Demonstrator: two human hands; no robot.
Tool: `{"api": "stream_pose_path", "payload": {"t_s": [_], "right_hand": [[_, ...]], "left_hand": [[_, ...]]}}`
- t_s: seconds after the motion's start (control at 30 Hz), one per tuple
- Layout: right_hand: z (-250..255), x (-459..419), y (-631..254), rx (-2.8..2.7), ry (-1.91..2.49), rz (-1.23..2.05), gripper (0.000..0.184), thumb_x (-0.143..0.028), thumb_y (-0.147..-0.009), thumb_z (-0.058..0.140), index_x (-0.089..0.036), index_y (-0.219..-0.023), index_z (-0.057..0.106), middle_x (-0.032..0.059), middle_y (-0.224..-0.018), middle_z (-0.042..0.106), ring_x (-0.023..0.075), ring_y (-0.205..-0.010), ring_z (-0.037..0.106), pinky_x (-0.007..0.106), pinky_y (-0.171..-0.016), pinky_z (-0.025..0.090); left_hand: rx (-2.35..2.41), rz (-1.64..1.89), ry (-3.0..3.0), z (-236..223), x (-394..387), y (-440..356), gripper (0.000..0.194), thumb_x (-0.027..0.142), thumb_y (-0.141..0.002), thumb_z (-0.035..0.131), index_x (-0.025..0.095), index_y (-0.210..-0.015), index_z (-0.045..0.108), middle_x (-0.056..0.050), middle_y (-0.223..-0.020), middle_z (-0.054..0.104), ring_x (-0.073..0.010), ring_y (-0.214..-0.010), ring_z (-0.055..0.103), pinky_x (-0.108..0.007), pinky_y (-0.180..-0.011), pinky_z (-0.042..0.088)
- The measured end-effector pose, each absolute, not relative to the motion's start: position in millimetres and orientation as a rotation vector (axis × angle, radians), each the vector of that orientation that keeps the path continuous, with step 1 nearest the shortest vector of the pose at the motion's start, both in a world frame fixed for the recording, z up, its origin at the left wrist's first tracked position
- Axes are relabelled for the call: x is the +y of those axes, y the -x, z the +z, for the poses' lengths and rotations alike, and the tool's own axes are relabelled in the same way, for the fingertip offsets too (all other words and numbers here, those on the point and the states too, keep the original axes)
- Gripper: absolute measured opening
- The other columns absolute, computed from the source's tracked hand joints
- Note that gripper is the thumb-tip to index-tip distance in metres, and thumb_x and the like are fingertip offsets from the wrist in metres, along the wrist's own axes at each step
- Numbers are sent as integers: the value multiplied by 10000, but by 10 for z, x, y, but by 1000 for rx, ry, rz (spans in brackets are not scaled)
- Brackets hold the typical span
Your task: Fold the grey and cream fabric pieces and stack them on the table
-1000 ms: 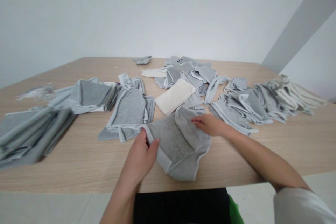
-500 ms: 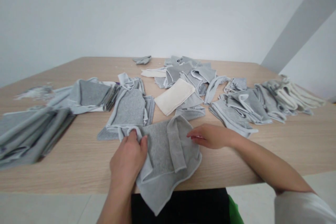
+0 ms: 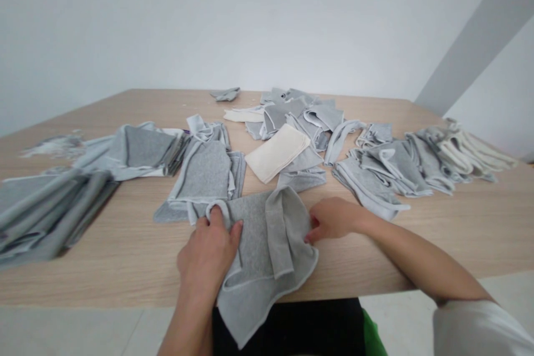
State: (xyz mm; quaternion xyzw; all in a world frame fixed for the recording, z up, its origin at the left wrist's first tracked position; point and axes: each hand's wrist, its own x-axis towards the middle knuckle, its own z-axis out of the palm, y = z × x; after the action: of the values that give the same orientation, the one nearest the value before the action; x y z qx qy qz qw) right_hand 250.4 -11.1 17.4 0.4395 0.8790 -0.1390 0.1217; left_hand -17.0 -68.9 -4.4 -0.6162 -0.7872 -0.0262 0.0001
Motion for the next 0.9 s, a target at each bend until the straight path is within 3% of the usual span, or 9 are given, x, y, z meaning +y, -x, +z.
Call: {"api": "stream_pose_path", "payload": {"t_s": [0.17,0.23,0.33,0.4,0.5,0.6,0.7,0.8,0.9], "right_hand": [[39,-201,-2322,2671,-1377,-569,605,-745,-746,539,-162,-711,701,96,-673,681,193,-580,600,275,-527,370],[-1,-239,-2271,2747,-1403,-807,499,-618,-829,542,-155,-693,670,68,-635,646,159,-557,557,263,-518,351],[-54,-261,-2229,2764,-1313,-1287,313,-360,-934,455,-149,-824,658,11,-642,614,121,-553,529,230,-515,368],[-80,-260,-2211,2758,-1132,-1550,234,-199,-916,427,-153,-953,653,-7,-719,627,108,-606,549,214,-561,412],[-86,-271,-2179,2855,-868,-1823,320,-59,-820,455,-154,-1038,668,14,-874,646,130,-787,576,247,-723,456],[-56,-317,-2133,2935,-828,-1856,277,-100,-821,528,-164,-1027,701,34,-892,642,164,-871,556,293,-802,450],[-65,-373,-2087,2815,-809,-1938,213,-228,-849,600,-185,-1025,714,26,-857,634,161,-818,545,285,-753,452],[-133,-411,-2062,2665,-792,-2161,309,-297,-861,611,-188,-1142,679,13,-840,619,132,-716,518,258,-674,440],[-157,-434,-2070,2722,-747,-2316,441,-312,-839,655,-206,-1266,616,55,-1058,616,145,-828,555,267,-724,449]], "left_hand": [[-2478,-65,1918,-49,-690,153,553,526,-936,242,142,-1302,394,-186,-1066,603,-370,-938,639,-433,-674,479],[-2453,-68,1921,-62,-691,154,554,525,-936,239,133,-1293,397,-186,-1052,608,-372,-931,642,-435,-671,480],[-2453,-72,1929,-73,-691,155,555,529,-932,244,124,-1275,407,-182,-1038,614,-383,-914,647,-447,-661,484],[-2465,-79,1928,-73,-687,154,554,527,-931,254,122,-1281,400,-181,-1039,619,-386,-909,651,-454,-661,487],[-2467,-95,1932,-71,-679,153,553,525,-931,262,122,-1287,392,-179,-1036,625,-388,-914,652,-457,-665,489],[-2475,-95,1931,-77,-677,155,552,531,-929,259,125,-1275,400,-181,-1029,629,-392,-911,654,-461,-666,488],[-2480,-101,1924,-84,-683,163,559,533,-930,253,127,-1288,390,-185,-1036,629,-392,-907,656,-462,-666,485],[-2486,-106,1923,-88,-686,173,564,535,-929,255,128,-1297,382,-186,-1038,632,-393,-908,656,-459,-661,483],[-2492,-106,1924,-84,-684,174,560,533,-927,265,128,-1295,382,-186,-1037,638,-394,-906,657,-456,-654,483]]}}
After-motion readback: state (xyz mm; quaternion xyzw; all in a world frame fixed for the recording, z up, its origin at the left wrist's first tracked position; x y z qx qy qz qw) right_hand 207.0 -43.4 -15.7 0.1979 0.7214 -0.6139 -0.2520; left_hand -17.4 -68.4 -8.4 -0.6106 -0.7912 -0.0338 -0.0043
